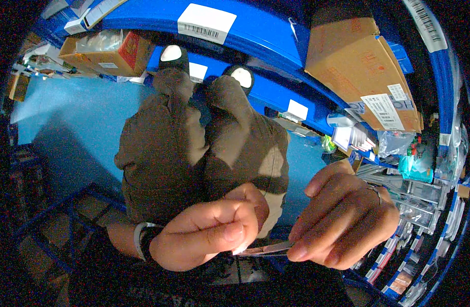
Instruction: Applying an adhesive strip and manipulating a small metal component for repair.
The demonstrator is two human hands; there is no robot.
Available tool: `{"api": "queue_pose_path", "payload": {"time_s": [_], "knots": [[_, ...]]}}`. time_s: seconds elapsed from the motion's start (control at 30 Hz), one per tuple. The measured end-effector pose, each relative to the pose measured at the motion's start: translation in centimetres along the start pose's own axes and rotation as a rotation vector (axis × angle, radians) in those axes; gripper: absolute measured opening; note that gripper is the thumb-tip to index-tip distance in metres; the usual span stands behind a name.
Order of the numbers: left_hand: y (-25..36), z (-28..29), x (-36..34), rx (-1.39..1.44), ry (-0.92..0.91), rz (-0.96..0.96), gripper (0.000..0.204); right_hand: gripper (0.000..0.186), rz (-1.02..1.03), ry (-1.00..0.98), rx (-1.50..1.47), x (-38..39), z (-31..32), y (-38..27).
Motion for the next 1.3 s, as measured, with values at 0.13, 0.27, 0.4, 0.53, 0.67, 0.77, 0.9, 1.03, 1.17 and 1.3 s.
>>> {"api": "queue_pose_path", "payload": {"time_s": [0.13, 0.27, 0.4, 0.53, 0.67, 0.77, 0.9, 1.03, 1.17, 1.3], "knots": [[0.26, 0.05, -0.19, -0.001, -0.003, 0.005, 0.016, 0.028, 0.003, 0.003, -0.006, 0.11, 0.05, 0.22], [0.14, 0.12, -0.09, 0.017, 0.021, -0.006, 0.014, 0.026, 0.015, 0.045, -0.029, 0.17, -0.15, 0.38], [-0.02, 0.15, -0.03, 0.077, 0.017, 0.036, 0.015, 0.025, 0.026, 0.011, -0.027, 0.0, -0.04, 0.13], [-0.25, 0.22, 0.04, 0.113, 0.028, 0.051, 0.018, 0.025, 0.016, -0.058, -0.045, -0.05, -0.01, 0.09], [-0.03, 0.27, -0.14, 0.036, 0.008, 0.057, 0.021, 0.024, 0.018, -0.094, -0.058, 0.0, 0.05, 0.14], [-0.02, 0.19, 0.05, 0.079, 0.053, 0.054, 0.021, 0.023, 0.023, -0.151, -0.075, -0.17, 0.13, 0.26], [-0.19, 0.13, 0.05, 0.14, 0.087, 0.06, 0.025, 0.02, 0.019, -0.163, -0.089, -0.11, 0.08, 0.15], [0.04, 0.23, 0.06, 0.042, 0.084, 0.092, 0.03, 0.014, 0.033, -0.226, -0.101, -0.39, 0.02, 0.12], [-0.1, 0.12, -0.02, 0.027, 0.07, 0.1, 0.03, 0.008, 0.05, -0.252, -0.124, -0.31, -0.07, -0.26], [-0.17, 0.15, 0.16, 0.062, 0.104, 0.117, 0.03, 0.004, 0.03, -0.243, -0.126, -0.4, -0.13, -0.2]]}}
Point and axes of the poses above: each hand's wrist, its own x-axis away from the middle knuckle, its own z-axis out of the back of the hand, y = z × x, the point moved 6 cm from there along -x, towards the middle knuckle, and after that the axes turned 14 degrees about -z, right-handed, at the moved point
